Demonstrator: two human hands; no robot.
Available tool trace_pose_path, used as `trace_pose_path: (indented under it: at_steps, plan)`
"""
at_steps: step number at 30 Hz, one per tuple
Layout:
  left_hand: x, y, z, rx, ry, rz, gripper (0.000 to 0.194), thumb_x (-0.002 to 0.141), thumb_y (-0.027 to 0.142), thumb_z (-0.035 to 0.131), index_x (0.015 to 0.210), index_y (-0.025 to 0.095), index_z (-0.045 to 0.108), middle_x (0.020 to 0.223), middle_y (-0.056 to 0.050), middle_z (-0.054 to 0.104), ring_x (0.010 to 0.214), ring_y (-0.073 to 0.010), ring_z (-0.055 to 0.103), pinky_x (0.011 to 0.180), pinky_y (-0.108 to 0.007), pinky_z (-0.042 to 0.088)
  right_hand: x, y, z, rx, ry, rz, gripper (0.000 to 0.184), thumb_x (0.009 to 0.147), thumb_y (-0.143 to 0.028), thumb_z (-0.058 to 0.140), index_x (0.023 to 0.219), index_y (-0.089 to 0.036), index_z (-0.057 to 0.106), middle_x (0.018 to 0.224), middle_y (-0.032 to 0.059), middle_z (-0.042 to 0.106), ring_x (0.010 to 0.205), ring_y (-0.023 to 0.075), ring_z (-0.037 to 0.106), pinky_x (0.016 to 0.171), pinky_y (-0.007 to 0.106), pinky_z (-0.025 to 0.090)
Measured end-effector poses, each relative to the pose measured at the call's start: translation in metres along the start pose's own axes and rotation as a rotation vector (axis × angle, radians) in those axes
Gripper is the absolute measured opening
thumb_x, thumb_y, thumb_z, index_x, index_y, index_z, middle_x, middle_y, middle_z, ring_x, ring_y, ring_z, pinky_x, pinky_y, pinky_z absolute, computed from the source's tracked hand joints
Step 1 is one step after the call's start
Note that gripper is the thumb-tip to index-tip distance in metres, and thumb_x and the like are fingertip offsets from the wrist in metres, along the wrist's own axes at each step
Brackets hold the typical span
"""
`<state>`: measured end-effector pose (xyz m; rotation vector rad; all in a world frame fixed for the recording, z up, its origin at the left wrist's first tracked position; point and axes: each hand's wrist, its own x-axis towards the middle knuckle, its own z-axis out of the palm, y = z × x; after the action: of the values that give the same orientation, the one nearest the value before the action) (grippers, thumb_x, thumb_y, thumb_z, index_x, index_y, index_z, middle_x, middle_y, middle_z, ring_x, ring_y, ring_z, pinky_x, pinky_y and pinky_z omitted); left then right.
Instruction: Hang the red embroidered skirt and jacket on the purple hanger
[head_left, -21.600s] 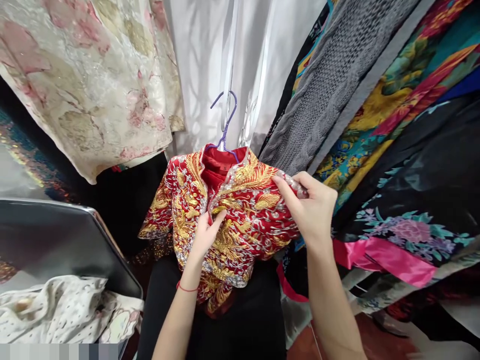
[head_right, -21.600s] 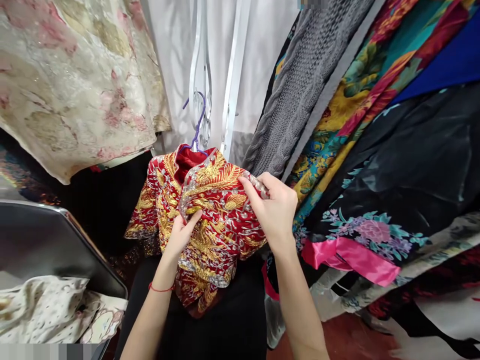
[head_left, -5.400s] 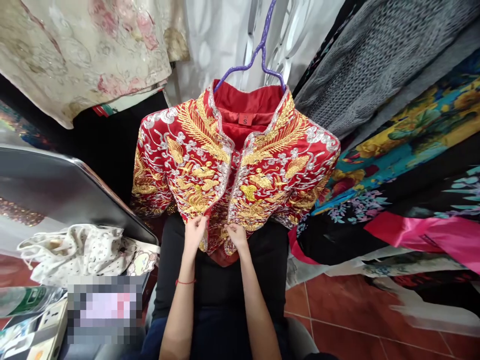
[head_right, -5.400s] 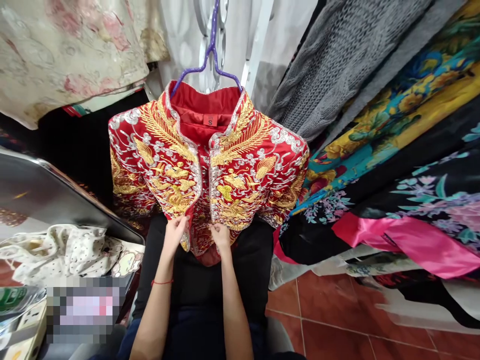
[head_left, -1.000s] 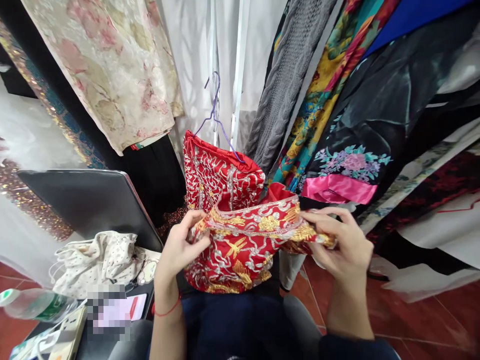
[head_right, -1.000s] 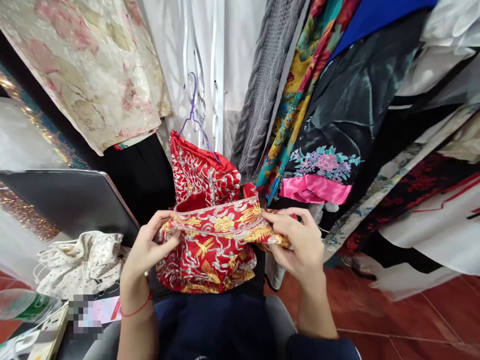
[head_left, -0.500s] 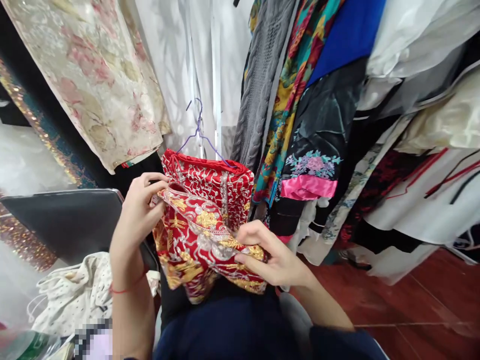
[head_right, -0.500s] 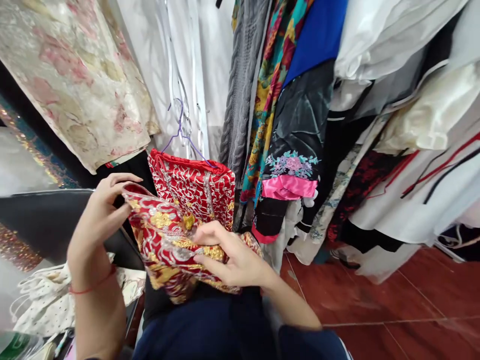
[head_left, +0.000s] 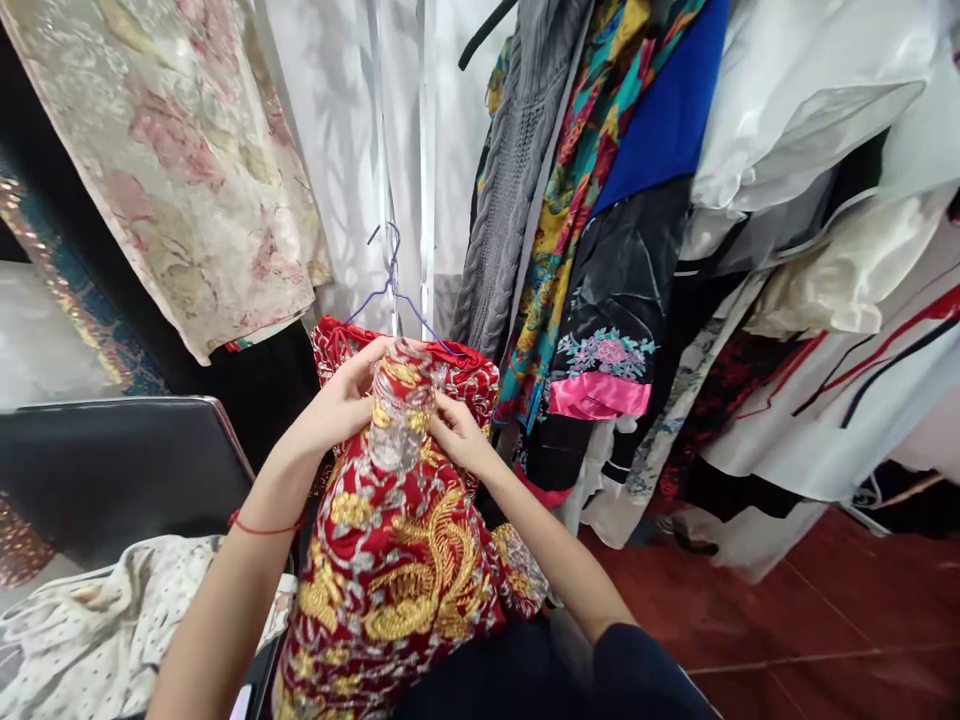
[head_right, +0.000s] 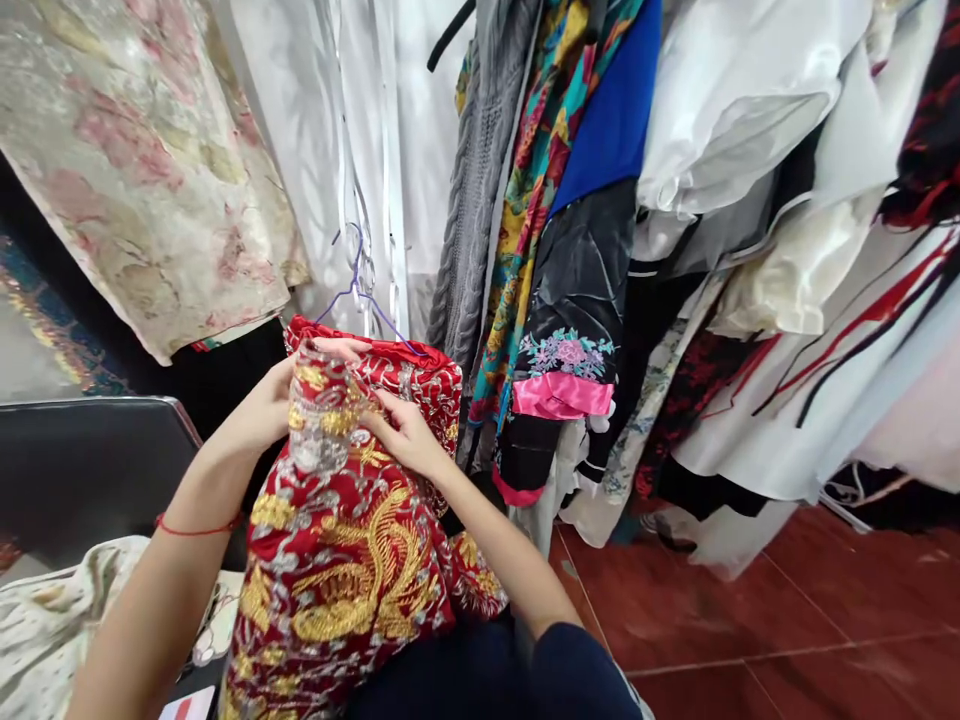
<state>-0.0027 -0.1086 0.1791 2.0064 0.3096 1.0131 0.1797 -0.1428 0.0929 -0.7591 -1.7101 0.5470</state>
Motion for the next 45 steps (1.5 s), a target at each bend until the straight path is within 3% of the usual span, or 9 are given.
trace_pose_path:
  at_steps: [3,9,17,21,26,31,36,41,45]
  plan:
    - [-0.015,-0.042,-0.014,-0.152,0.063,-0.205,0.062,0.083,0.064,0.062,0.132,0.026,0.06,0.136,-0.01,0.064,0.131,-0.0329,0.055,0.108,-0.049,0.047,0.001,-0.003,-0.011,-0.008,0.155,0.058,0.043,0.094,-0.06,0.05,0.102,-0.022,0.068,0.088,0.0026,0.07,0.081,0.0196,0.064,0.083,0.034,0.053]
    - [-0.041,-0.079,-0.02,-0.202,-0.519,-0.395,0.097,0.052,0.052,0.091,0.137,0.022,0.056,0.13,-0.013,0.068,0.128,-0.0385,0.057,0.107,-0.052,0.048,0.01,-0.019,-0.034,-0.045,0.339,0.017,0.037,0.094,-0.056,0.053,0.097,-0.021,0.067,0.084,0.0011,0.066,0.078,0.0166,0.059,0.08,0.029,0.05]
    - [-0.03,-0.077,-0.013,0.045,-0.259,-0.549,0.062,0.063,0.035,0.084,0.121,0.022,0.066,0.11,-0.006,0.076,0.112,-0.0295,0.068,0.106,-0.049,0.051,0.022,-0.025,-0.037,-0.126,0.342,0.052,0.037,0.094,-0.055,0.052,0.081,-0.021,0.058,0.075,-0.0013,0.055,0.071,0.0139,0.049,0.068,0.025,0.044]
    - [-0.013,-0.083,-0.046,0.116,-0.358,-0.609,0.053,0.06,0.036,0.084,0.109,0.02,0.071,0.102,-0.006,0.077,0.104,-0.0288,0.07,0.103,-0.048,0.052,0.035,-0.019,-0.036,-0.177,0.266,0.025,0.035,0.095,-0.052,0.051,0.078,-0.021,0.053,0.071,-0.003,0.05,0.065,0.0125,0.044,0.063,0.025,0.039]
    - [0.003,-0.094,-0.107,0.33,-0.243,-0.547,0.041,0.058,0.039,0.082,0.091,0.017,0.072,0.089,-0.006,0.076,0.094,-0.0275,0.069,0.095,-0.044,0.054,0.071,-0.005,-0.022,-0.216,0.119,-0.038,0.029,0.096,-0.047,0.049,0.085,-0.021,0.056,0.076,-0.0024,0.056,0.067,0.0132,0.049,0.068,0.026,0.04]
    - [0.001,-0.088,-0.187,0.793,-0.013,-0.481,0.018,0.058,0.029,0.071,0.058,0.015,0.061,0.057,0.003,0.061,0.065,-0.0164,0.059,0.067,-0.024,0.047,0.119,0.01,0.012,-0.35,-0.068,-0.144,0.022,0.097,-0.037,0.044,0.102,-0.02,0.057,0.08,-0.0002,0.062,0.071,0.0162,0.055,0.074,0.028,0.044]
    - [-0.047,-0.056,-0.25,1.085,0.123,-0.522,0.011,0.067,0.018,0.059,0.059,0.012,0.058,0.051,0.007,0.052,0.061,-0.0085,0.049,0.058,-0.015,0.034,0.159,0.013,0.079,-0.468,-0.227,-0.187,0.026,0.098,-0.025,0.04,0.118,-0.016,0.052,0.091,0.0055,0.068,0.08,0.0207,0.063,0.083,0.033,0.047]
    - [-0.12,-0.019,-0.281,1.299,0.307,-0.567,0.027,0.084,0.023,0.053,0.101,0.015,0.072,0.08,0.003,0.073,0.083,-0.0173,0.063,0.066,-0.019,0.038,0.18,-0.004,0.159,-0.542,-0.305,-0.293,0.029,0.1,-0.021,0.037,0.125,-0.016,0.051,0.111,0.0103,0.07,0.099,0.0235,0.065,0.091,0.035,0.048]
    - [-0.179,0.006,-0.299,1.505,0.537,-0.459,0.039,0.091,0.037,0.048,0.125,0.027,0.064,0.128,0.0,0.07,0.108,-0.0243,0.066,0.085,-0.03,0.049,0.172,-0.025,0.218,-0.597,-0.295,-0.589,0.033,0.102,-0.017,0.033,0.128,-0.016,0.054,0.132,0.0131,0.065,0.124,0.0228,0.057,0.106,0.037,0.04]
